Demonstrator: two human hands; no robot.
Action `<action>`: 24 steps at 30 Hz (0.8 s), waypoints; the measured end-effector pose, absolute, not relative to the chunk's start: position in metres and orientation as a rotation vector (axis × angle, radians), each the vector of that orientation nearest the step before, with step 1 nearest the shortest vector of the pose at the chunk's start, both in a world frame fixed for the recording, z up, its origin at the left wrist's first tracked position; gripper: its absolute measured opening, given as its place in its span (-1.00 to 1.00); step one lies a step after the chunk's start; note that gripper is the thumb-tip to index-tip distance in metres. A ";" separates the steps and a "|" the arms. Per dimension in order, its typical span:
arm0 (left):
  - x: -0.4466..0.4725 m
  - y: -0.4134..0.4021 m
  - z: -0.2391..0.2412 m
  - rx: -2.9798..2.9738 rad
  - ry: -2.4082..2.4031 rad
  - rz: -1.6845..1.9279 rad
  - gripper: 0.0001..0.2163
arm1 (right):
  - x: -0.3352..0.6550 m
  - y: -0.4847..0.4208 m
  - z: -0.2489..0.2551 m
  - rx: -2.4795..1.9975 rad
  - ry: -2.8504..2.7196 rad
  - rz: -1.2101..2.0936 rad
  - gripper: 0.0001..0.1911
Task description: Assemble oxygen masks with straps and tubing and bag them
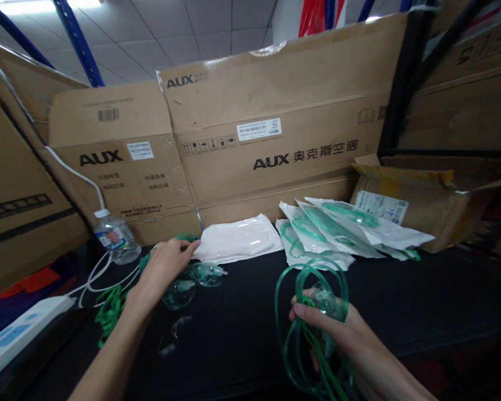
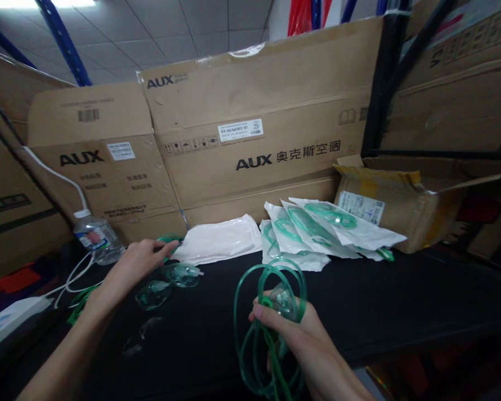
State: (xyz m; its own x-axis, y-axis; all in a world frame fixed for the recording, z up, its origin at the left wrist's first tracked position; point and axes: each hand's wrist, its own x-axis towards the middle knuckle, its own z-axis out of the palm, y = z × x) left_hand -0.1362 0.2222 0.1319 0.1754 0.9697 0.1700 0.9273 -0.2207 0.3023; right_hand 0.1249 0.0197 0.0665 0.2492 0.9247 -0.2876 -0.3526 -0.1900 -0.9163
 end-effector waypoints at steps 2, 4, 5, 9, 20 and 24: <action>-0.140 0.242 0.128 2.264 1.934 0.460 -0.64 | 0.126 0.021 0.061 -1.213 -0.633 1.323 -0.53; -0.141 0.257 0.124 2.215 1.954 0.419 -0.69 | 0.128 0.022 0.059 -1.174 -0.652 1.350 -0.56; -0.140 0.263 0.122 2.190 1.949 0.402 -0.71 | 0.129 0.022 0.059 -1.161 -0.656 1.361 -0.57; -0.142 0.278 0.118 2.089 1.900 0.397 -0.78 | 0.135 0.023 0.060 -1.095 -0.630 1.386 -0.59; -0.123 0.245 0.149 1.665 1.550 1.272 -0.71 | 0.147 0.028 0.049 -0.839 -0.463 1.469 -0.74; -0.112 0.189 0.141 1.563 1.409 1.461 -0.74 | 0.150 0.024 0.048 -0.825 -0.435 1.475 -0.71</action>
